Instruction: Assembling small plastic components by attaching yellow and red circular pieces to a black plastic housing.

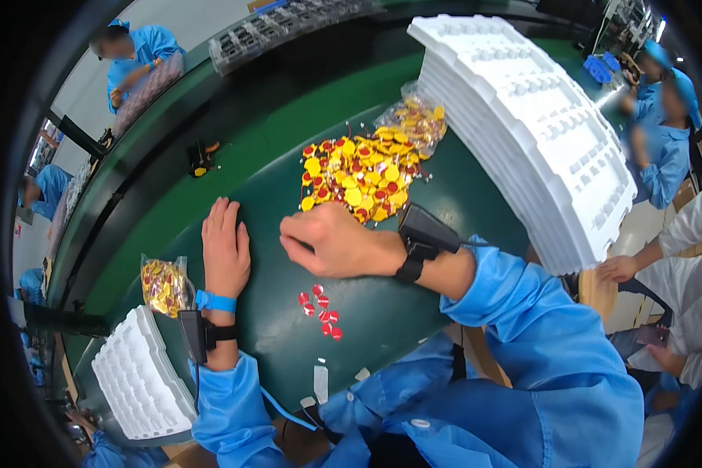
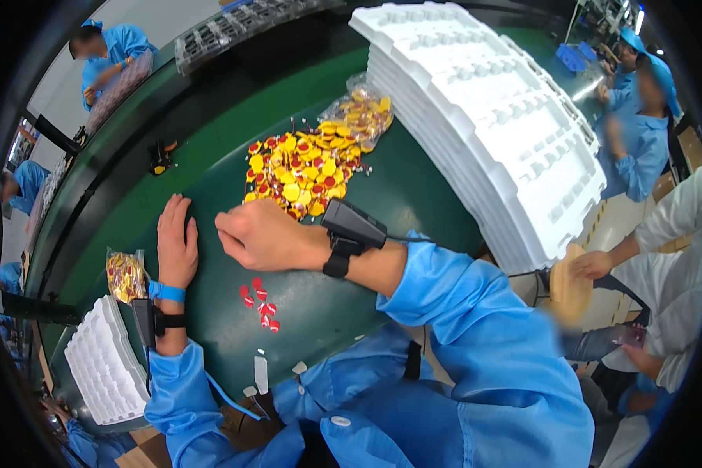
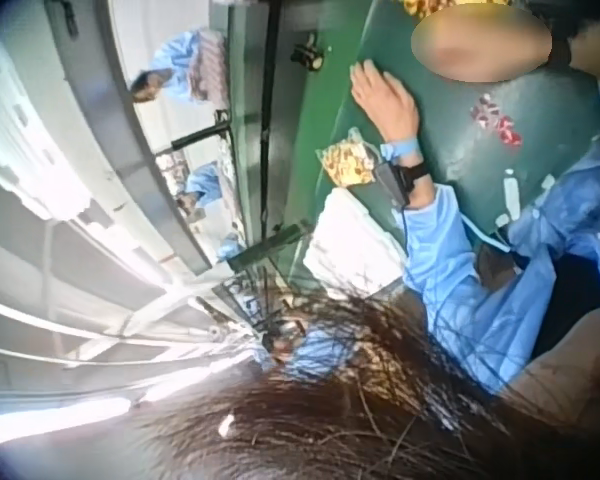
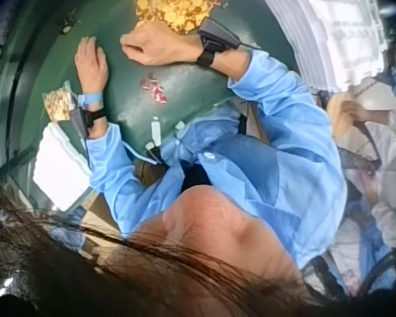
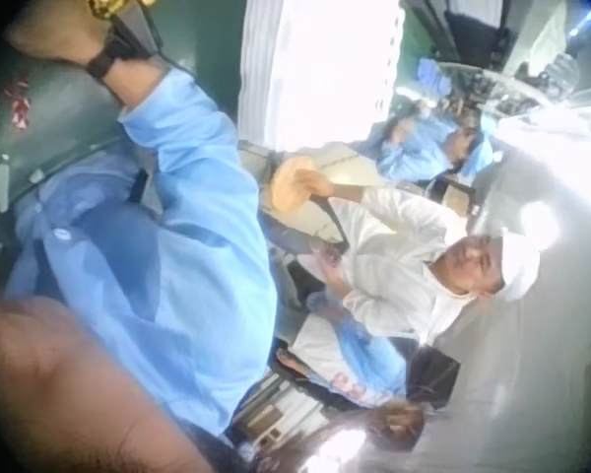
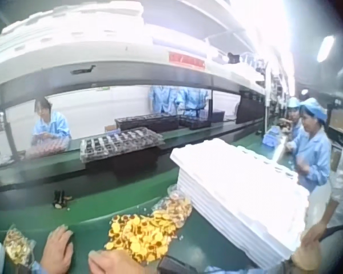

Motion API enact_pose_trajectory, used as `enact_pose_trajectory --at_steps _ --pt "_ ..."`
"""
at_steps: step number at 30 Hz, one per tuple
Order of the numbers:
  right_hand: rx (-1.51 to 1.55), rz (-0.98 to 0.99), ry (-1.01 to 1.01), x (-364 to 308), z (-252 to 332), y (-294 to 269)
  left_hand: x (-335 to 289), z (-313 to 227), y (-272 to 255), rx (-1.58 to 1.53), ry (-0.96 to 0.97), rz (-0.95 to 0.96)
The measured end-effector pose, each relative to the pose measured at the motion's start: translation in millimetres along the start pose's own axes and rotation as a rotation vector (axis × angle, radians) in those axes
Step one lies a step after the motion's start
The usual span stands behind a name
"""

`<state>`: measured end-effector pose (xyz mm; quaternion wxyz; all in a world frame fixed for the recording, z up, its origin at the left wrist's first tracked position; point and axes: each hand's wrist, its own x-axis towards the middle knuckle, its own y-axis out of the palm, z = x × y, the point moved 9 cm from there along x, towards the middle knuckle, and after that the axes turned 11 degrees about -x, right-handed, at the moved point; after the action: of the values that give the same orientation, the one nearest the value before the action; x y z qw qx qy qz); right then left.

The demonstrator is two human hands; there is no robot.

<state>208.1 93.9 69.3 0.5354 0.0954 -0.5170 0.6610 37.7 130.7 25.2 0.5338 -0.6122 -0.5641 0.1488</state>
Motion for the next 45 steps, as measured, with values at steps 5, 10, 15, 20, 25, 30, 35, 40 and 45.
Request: enact_pose_trajectory --at_steps 5,10,15,20,25,30,35,40,45 --pt "-0.209 -0.305 0.027 7.7 -22.0 -39.8 -2.0 2.7 -1.4 -0.029 0.003 -0.019" --pt "-0.499 -0.287 0.242 8.3 -75.1 -75.6 -1.0 -0.8 -2.5 0.009 0.003 -0.021" --pt "-0.429 -0.003 0.253 8.2 -90.0 -48.2 -0.5 -1.3 -4.4 0.030 0.003 -0.020" --pt "-0.180 0.087 0.188 8.9 -80.2 -37.8 -0.7 -3.4 -3.4 -0.009 -0.015 -0.029" --pt "-0.511 0.085 0.099 7.3 -73.9 -33.5 -2.6 -3.0 -2.2 -0.010 -0.015 -0.035" --pt "-0.426 -0.006 0.180 11.7 -70.9 -43.5 -9.2 1.3 -12.0 0.043 -0.051 -0.025" --pt "-0.430 -0.068 0.174 11.6 -62.2 -55.5 -1.5 -3.8 -1.8 0.008 -0.013 -0.025" --pt "-0.601 0.052 0.157 12.6 -66.3 -40.7 -4.2 -5.2 -5.0 0.013 -0.022 -0.025" --pt "-0.624 0.169 0.353 7.9 -87.7 -44.5 -2.6 -4.0 -2.4 0.014 -0.031 -0.009"
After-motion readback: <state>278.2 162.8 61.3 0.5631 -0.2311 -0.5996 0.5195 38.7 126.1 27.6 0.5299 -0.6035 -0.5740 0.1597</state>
